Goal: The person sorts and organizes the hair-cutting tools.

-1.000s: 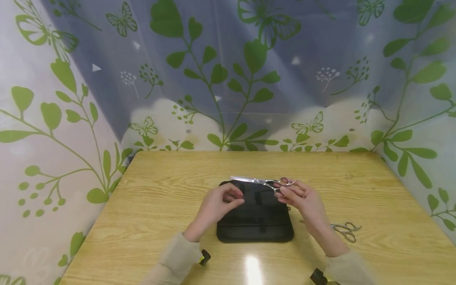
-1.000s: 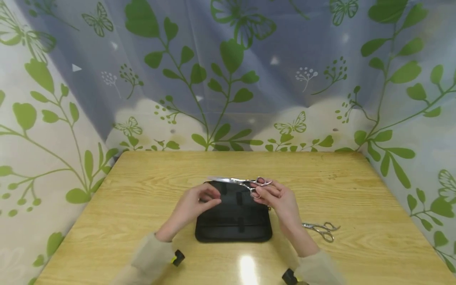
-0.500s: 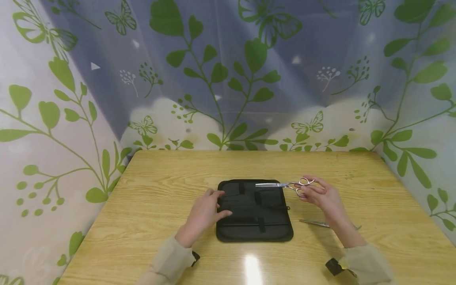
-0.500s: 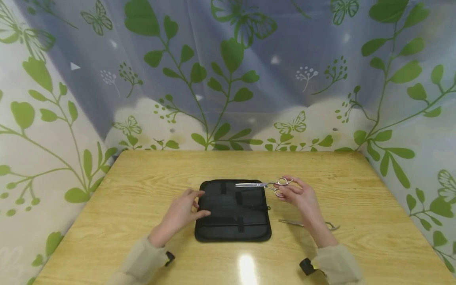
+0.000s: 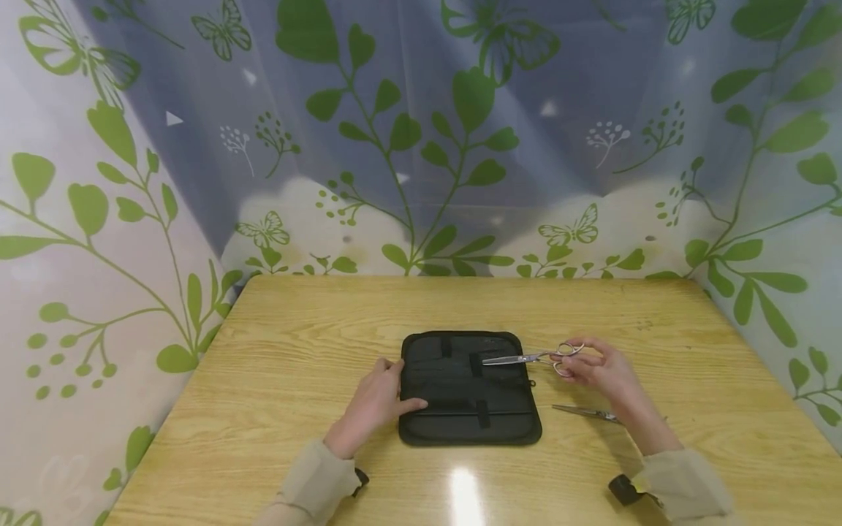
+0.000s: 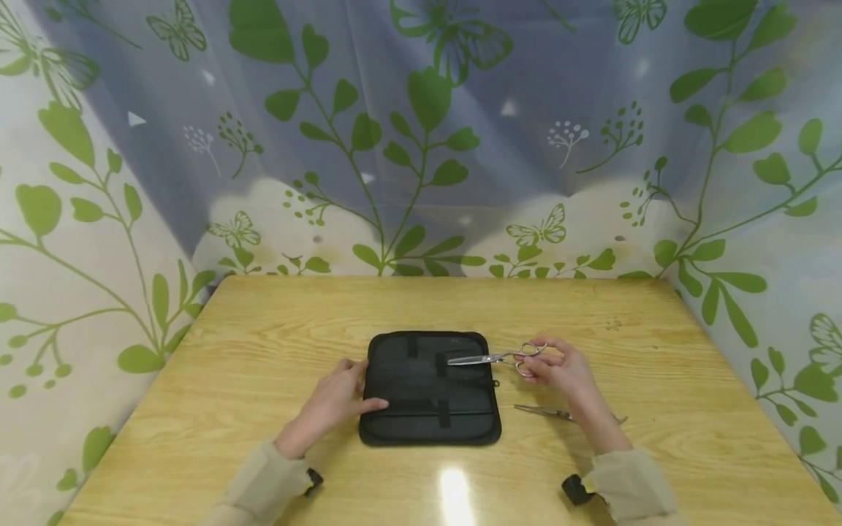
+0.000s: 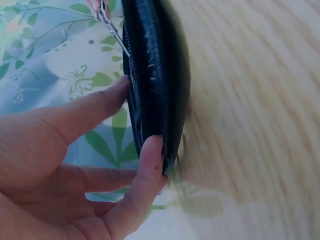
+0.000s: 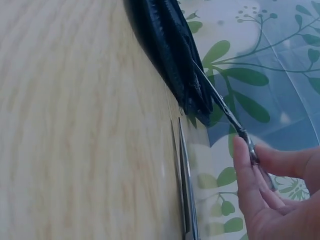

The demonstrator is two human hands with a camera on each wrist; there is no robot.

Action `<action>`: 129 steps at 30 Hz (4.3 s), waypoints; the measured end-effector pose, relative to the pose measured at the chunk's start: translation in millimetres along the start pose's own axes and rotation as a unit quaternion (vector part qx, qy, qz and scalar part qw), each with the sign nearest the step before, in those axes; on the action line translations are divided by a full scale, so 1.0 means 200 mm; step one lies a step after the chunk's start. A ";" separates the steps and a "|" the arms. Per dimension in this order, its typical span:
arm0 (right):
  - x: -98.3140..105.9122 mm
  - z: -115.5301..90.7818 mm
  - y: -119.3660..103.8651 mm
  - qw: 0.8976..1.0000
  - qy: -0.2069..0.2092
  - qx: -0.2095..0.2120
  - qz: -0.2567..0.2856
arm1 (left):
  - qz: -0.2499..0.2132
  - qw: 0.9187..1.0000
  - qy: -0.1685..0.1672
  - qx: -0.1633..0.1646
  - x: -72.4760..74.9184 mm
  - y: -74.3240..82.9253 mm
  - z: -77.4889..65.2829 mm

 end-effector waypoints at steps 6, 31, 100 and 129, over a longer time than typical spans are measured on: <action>-0.04 0.01 0.00 0.999 -0.027 0.005 -0.020 | 0.013 1.000 -0.003 0.011 -0.01 0.00 0.01; -0.11 0.06 0.00 0.995 -0.005 0.002 -0.101 | 0.018 0.999 -0.002 0.041 -0.03 0.01 0.03; -0.22 0.15 -0.12 0.915 0.027 0.029 -0.401 | 0.051 0.998 -0.017 0.034 -0.02 0.03 0.05; -0.28 0.16 -0.14 0.880 0.043 0.058 -0.470 | 0.050 0.998 -0.015 0.024 -0.03 0.03 0.06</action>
Point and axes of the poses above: each hand's wrist, its own z-axis towards the middle knuckle, its own x-axis out of the back of the hand, y = z × x, the point moved 1 cm from there along z, towards the middle knuckle, and after that the axes turned 12 degrees about -z, right-handed, at the moved point
